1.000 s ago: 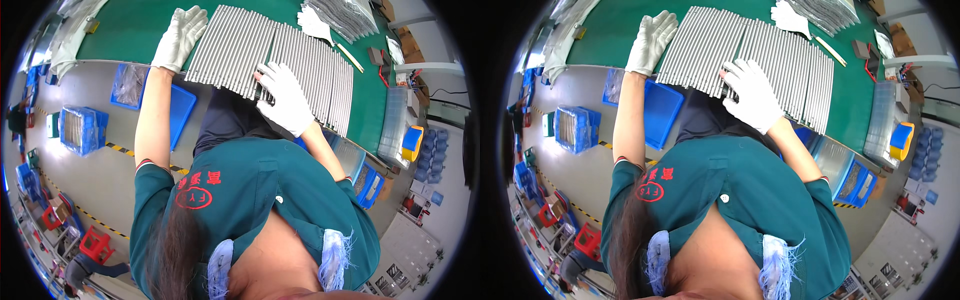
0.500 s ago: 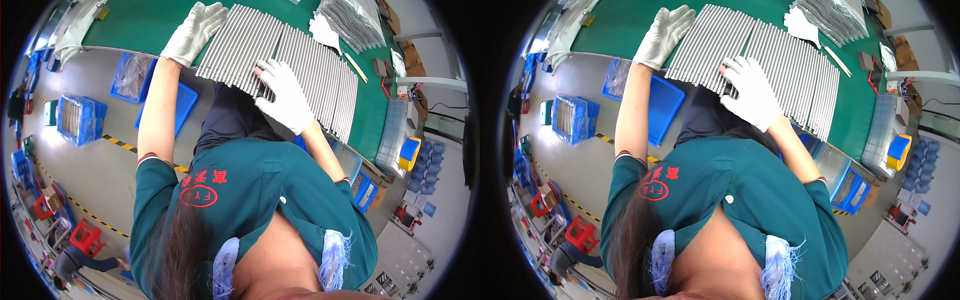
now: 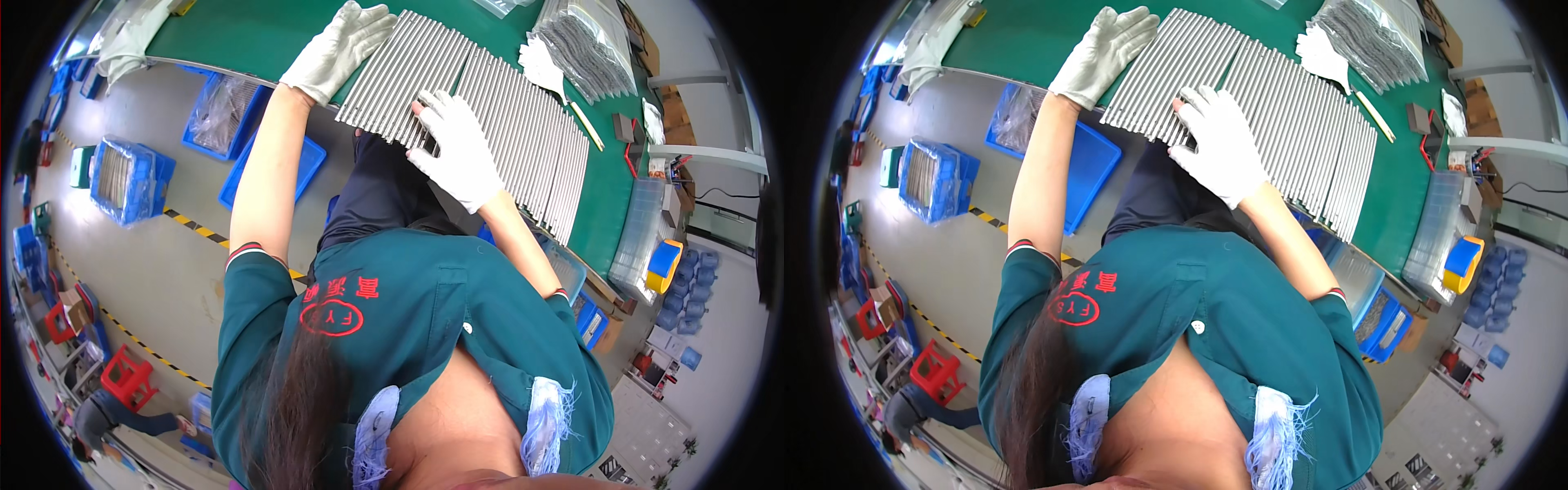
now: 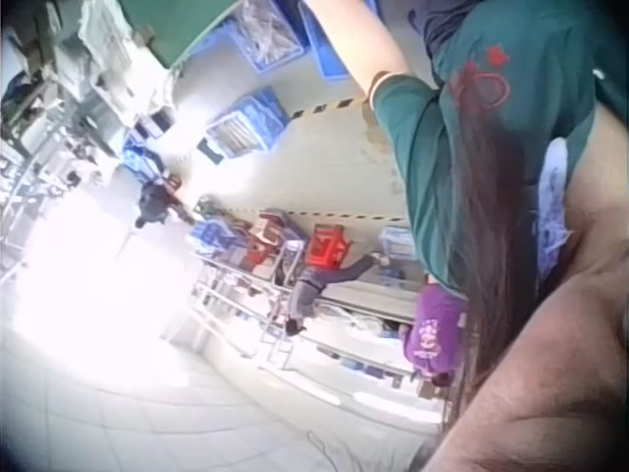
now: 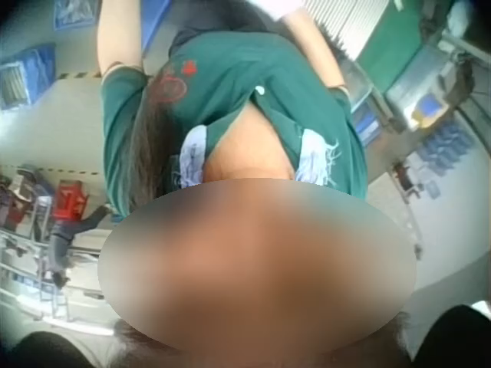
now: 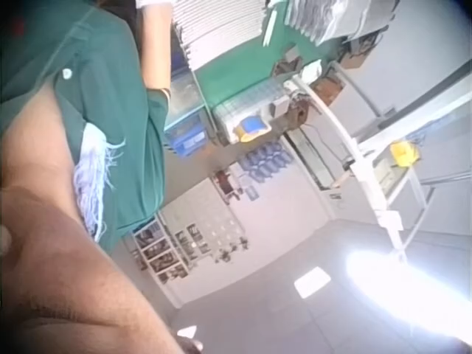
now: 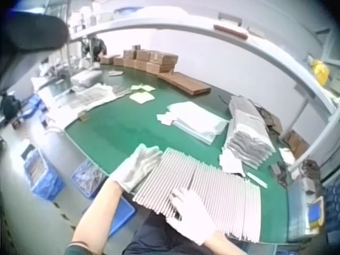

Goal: Packing and cleaning metal rods using an air gun at a factory workbench.

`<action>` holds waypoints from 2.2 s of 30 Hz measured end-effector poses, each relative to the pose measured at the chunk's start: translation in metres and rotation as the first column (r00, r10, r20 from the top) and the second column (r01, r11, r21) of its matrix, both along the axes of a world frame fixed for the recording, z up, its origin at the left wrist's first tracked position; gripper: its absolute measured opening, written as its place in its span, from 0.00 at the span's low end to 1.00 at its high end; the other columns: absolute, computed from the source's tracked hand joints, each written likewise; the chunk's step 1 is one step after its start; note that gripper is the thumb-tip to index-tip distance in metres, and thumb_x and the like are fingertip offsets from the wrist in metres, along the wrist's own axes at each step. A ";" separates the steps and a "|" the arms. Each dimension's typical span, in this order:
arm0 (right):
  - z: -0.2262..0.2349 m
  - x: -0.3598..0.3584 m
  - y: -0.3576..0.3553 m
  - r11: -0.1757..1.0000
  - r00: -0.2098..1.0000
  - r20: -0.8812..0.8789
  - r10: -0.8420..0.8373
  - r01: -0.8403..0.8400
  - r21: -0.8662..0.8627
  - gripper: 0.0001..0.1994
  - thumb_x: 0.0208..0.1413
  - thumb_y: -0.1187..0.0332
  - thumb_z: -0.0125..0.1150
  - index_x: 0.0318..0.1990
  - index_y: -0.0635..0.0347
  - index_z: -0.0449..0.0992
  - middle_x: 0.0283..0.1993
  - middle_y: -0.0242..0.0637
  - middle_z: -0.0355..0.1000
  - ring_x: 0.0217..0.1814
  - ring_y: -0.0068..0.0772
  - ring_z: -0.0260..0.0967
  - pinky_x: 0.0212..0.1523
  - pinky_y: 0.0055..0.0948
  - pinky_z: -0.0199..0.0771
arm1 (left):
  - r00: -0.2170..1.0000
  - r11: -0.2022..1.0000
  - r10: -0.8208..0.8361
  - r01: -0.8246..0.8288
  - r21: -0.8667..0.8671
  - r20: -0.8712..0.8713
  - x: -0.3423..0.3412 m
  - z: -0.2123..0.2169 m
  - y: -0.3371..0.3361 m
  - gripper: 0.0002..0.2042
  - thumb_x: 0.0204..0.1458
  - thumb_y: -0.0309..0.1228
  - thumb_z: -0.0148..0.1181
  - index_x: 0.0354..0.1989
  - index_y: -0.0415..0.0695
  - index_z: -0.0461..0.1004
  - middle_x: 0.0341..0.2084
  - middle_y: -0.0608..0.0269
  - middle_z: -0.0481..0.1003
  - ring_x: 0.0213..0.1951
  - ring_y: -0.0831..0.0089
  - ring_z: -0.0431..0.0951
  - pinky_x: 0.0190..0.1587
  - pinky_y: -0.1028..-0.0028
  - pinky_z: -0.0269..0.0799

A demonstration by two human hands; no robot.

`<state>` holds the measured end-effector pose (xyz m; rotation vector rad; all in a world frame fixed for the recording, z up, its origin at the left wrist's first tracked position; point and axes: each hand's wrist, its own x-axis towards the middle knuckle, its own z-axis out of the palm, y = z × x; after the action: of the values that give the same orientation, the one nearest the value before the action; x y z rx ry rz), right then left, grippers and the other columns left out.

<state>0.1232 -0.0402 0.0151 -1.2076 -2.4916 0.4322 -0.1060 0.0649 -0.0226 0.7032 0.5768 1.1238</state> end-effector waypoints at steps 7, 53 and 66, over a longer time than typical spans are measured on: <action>-0.003 -0.002 0.006 0.996 0.997 0.004 0.083 -0.083 0.038 0.31 0.43 0.65 0.61 0.58 0.61 0.65 0.64 0.47 0.59 0.69 0.51 0.50 0.69 0.44 0.45 | 1.000 1.000 -0.001 0.001 0.001 0.013 0.002 0.000 -0.001 0.37 0.58 0.54 0.47 0.64 0.32 0.53 0.62 0.47 0.59 0.64 0.61 0.58 0.67 0.66 0.50; -0.013 -0.057 0.037 0.974 0.999 0.002 0.052 -0.051 0.220 0.33 0.39 0.54 0.62 0.52 0.67 0.70 0.58 0.52 0.63 0.60 0.50 0.58 0.63 0.41 0.54 | 0.999 0.977 0.043 -0.039 0.207 -0.016 0.013 0.006 -0.007 0.39 0.56 0.56 0.49 0.62 0.30 0.54 0.61 0.45 0.58 0.64 0.59 0.57 0.67 0.64 0.52; -0.015 -0.076 0.040 0.962 0.998 0.058 -0.029 0.012 0.274 0.38 0.40 0.50 0.60 0.54 0.74 0.66 0.59 0.54 0.62 0.61 0.49 0.56 0.63 0.39 0.51 | 0.998 0.978 0.029 -0.019 0.210 -0.048 0.010 0.011 -0.010 0.42 0.54 0.58 0.49 0.63 0.30 0.51 0.62 0.42 0.55 0.66 0.56 0.53 0.68 0.63 0.48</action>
<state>0.0473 -0.0001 -0.0002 -1.1486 -2.4854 0.0415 -0.0963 0.0553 -0.0114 0.9107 0.5150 1.2030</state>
